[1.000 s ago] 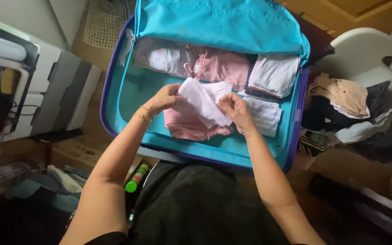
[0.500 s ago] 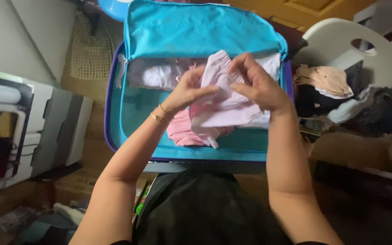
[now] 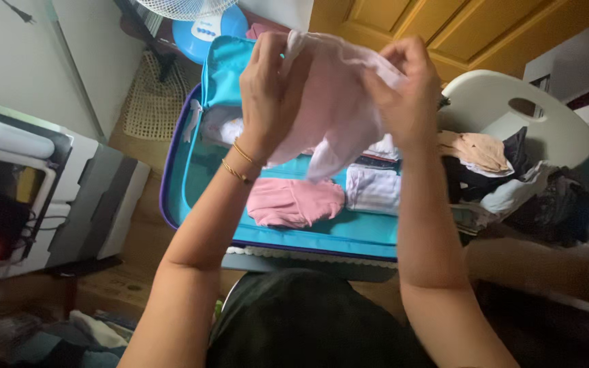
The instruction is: The person picks up clothing items from a chair and packs them into a suitcase by hand, folding several items before placing them into rows.
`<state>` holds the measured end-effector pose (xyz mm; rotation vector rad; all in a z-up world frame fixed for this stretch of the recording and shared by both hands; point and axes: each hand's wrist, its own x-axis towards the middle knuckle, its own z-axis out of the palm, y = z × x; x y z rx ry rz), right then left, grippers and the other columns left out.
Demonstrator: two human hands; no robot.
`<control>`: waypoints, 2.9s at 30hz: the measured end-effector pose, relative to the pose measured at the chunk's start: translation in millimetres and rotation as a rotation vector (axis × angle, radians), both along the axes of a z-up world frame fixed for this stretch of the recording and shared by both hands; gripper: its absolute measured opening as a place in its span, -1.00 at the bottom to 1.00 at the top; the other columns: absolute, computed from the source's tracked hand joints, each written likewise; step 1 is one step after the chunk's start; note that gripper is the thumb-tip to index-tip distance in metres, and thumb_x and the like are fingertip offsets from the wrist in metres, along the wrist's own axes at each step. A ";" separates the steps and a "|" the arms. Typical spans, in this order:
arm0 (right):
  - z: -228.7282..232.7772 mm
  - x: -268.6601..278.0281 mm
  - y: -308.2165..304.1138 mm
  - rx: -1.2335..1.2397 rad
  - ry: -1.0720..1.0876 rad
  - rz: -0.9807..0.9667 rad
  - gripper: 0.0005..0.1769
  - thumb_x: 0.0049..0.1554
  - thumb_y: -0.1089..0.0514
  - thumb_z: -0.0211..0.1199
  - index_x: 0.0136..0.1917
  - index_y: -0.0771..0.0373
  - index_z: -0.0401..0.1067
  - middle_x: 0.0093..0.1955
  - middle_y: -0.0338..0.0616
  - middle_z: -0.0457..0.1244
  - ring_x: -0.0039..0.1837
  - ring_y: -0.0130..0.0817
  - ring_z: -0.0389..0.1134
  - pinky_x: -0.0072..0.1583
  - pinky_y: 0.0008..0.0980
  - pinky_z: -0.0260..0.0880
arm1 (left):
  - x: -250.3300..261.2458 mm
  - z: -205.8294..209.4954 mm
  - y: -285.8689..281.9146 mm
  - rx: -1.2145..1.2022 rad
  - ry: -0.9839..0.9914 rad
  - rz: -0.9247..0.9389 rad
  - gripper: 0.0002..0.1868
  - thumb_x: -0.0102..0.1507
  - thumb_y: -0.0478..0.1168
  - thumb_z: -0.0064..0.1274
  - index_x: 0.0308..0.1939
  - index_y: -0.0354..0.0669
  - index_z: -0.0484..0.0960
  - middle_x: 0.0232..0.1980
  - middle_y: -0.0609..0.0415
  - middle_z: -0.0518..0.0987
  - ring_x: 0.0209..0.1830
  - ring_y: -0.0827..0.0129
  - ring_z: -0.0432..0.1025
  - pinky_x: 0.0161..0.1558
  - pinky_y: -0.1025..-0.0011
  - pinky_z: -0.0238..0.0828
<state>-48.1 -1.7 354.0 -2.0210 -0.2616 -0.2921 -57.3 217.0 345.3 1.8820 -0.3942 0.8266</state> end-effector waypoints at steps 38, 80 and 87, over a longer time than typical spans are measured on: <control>25.8 -13.7 -70.9 0.209 0.187 -0.085 -0.64 0.26 0.26 0.23 0.33 0.20 0.44 0.14 -0.26 0.39 0.09 -0.37 0.40 0.02 -0.31 0.43 | -3.3 -122.8 -2.5 -0.427 0.518 -0.731 -0.49 0.28 -0.31 0.33 0.30 -0.21 0.56 -0.01 0.26 0.59 -0.19 0.62 0.37 -0.13 0.53 0.39; -201.3 -119.1 15.5 1.299 0.662 -0.032 -0.92 0.25 0.19 0.12 0.05 0.14 0.31 0.06 -0.20 0.30 0.17 -0.27 0.40 0.25 -0.11 0.44 | -86.1 -180.6 32.6 -1.004 0.898 -0.555 -0.71 0.34 -0.39 0.11 0.04 -0.13 0.34 -0.07 0.19 0.46 -0.08 0.57 0.41 0.00 0.56 0.43; -73.7 -55.0 16.6 0.812 0.296 0.028 -0.47 0.23 0.45 0.07 0.39 0.08 0.13 0.10 -0.15 0.32 0.10 -0.43 0.36 0.21 -0.38 0.37 | -28.6 -73.7 29.1 -0.688 0.568 -0.669 -0.55 0.33 -0.54 0.21 0.13 -0.12 0.33 0.00 0.25 0.28 -0.01 0.63 0.26 0.11 0.59 0.27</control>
